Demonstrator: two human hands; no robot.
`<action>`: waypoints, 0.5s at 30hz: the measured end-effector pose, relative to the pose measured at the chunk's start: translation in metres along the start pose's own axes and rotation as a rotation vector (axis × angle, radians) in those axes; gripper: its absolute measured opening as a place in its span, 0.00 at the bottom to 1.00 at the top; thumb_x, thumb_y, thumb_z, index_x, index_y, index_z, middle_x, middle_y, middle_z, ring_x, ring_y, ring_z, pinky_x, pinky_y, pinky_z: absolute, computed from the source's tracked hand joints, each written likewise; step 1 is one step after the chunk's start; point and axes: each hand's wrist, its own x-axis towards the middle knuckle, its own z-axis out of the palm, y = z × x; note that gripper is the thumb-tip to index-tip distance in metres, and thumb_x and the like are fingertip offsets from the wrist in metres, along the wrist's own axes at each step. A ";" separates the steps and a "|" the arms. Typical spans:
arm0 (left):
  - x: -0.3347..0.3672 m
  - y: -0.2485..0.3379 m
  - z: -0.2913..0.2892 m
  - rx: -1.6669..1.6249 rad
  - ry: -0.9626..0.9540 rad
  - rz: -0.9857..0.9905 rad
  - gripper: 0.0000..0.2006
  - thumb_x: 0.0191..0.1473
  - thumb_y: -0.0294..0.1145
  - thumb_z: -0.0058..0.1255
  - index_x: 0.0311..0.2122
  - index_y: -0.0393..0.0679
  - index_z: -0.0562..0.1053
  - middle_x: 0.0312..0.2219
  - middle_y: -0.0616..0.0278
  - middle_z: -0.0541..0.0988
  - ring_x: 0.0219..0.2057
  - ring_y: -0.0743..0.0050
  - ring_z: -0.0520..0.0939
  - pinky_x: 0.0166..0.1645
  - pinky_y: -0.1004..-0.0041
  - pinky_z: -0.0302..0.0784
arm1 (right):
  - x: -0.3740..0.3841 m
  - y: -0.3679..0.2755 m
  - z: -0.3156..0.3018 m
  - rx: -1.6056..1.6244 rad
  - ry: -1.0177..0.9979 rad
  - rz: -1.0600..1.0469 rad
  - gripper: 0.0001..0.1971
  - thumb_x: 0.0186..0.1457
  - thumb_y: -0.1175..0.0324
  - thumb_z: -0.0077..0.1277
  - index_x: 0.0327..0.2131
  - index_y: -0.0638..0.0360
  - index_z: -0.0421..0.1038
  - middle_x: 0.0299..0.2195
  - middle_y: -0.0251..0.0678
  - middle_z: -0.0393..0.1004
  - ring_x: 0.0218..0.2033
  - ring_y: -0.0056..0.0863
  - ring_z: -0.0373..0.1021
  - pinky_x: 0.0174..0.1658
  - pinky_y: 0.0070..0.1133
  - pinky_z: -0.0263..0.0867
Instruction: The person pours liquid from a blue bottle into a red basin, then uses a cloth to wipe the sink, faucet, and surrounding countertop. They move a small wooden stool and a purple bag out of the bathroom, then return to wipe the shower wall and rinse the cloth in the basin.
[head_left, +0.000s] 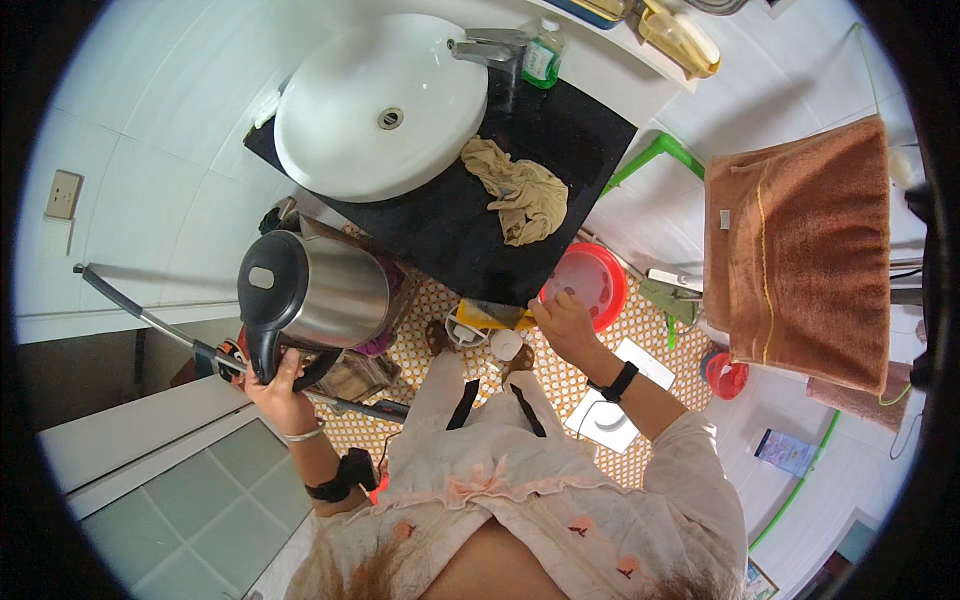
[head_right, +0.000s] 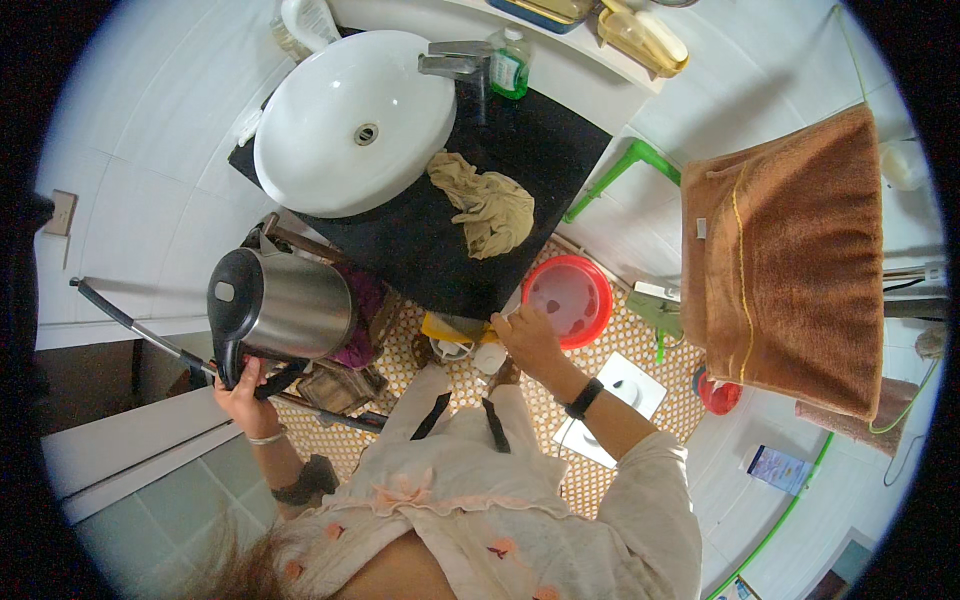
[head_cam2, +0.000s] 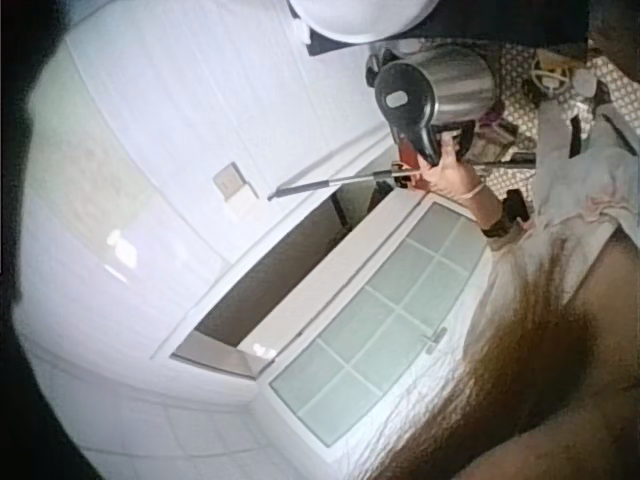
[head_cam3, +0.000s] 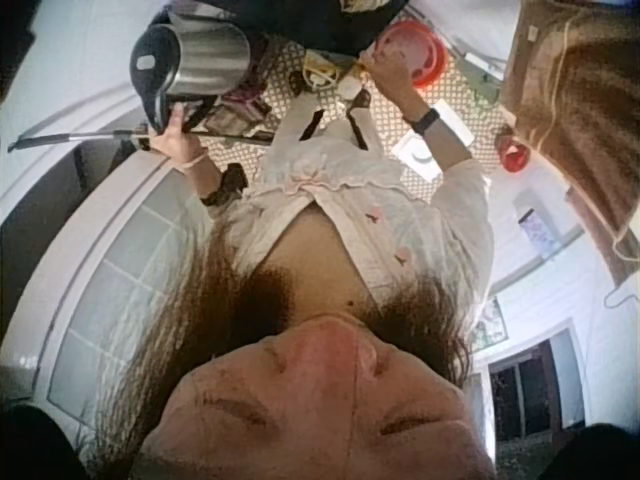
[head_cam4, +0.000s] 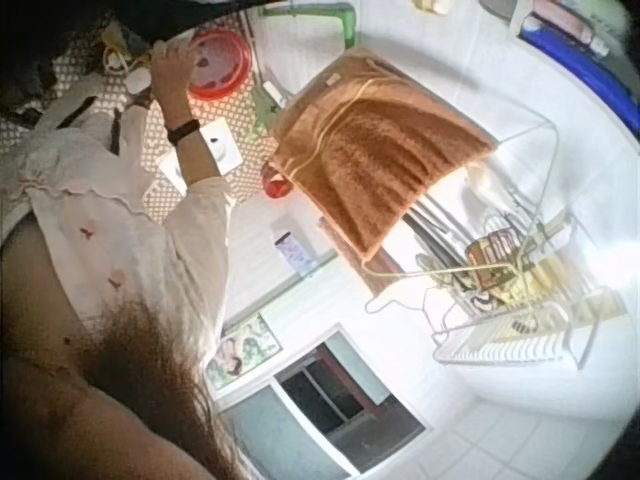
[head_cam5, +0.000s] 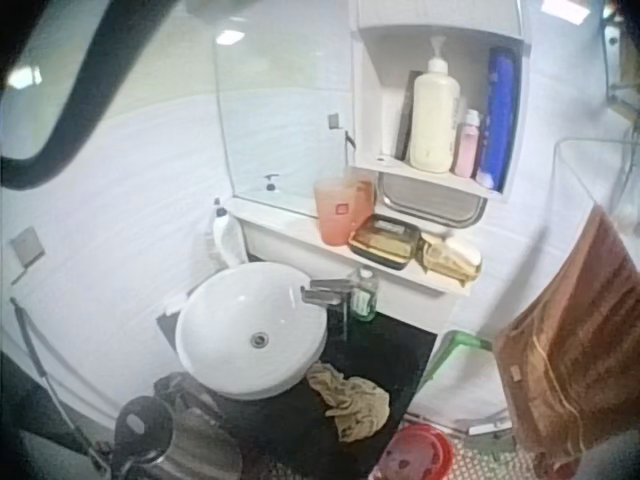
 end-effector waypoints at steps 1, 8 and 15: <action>-0.002 0.001 -0.001 -0.004 0.009 -0.010 0.08 0.44 0.19 0.59 0.30 0.38 0.72 0.21 0.66 0.73 0.18 0.81 0.69 0.24 0.81 0.62 | -0.002 0.000 0.005 0.045 0.042 -0.007 0.17 0.42 0.67 0.56 0.39 0.58 0.70 0.27 0.36 0.70 0.32 0.34 0.65 0.35 0.31 0.62; -0.018 -0.001 -0.014 0.028 0.131 -0.080 0.07 0.46 0.25 0.59 0.26 0.40 0.71 0.15 0.71 0.69 0.15 0.85 0.64 0.21 0.81 0.56 | 0.006 -0.022 -0.014 0.586 -0.050 0.392 0.12 0.50 0.69 0.53 0.38 0.63 0.72 0.28 0.40 0.74 0.29 0.33 0.71 0.32 0.26 0.67; -0.017 -0.024 -0.020 -0.134 0.031 0.006 0.17 0.53 0.45 0.51 0.28 0.38 0.69 0.15 0.68 0.68 0.15 0.84 0.65 0.19 0.81 0.57 | 0.106 -0.137 -0.093 1.481 -0.050 0.041 0.14 0.50 0.67 0.58 0.39 0.63 0.74 0.29 0.39 0.78 0.28 0.20 0.73 0.31 0.21 0.67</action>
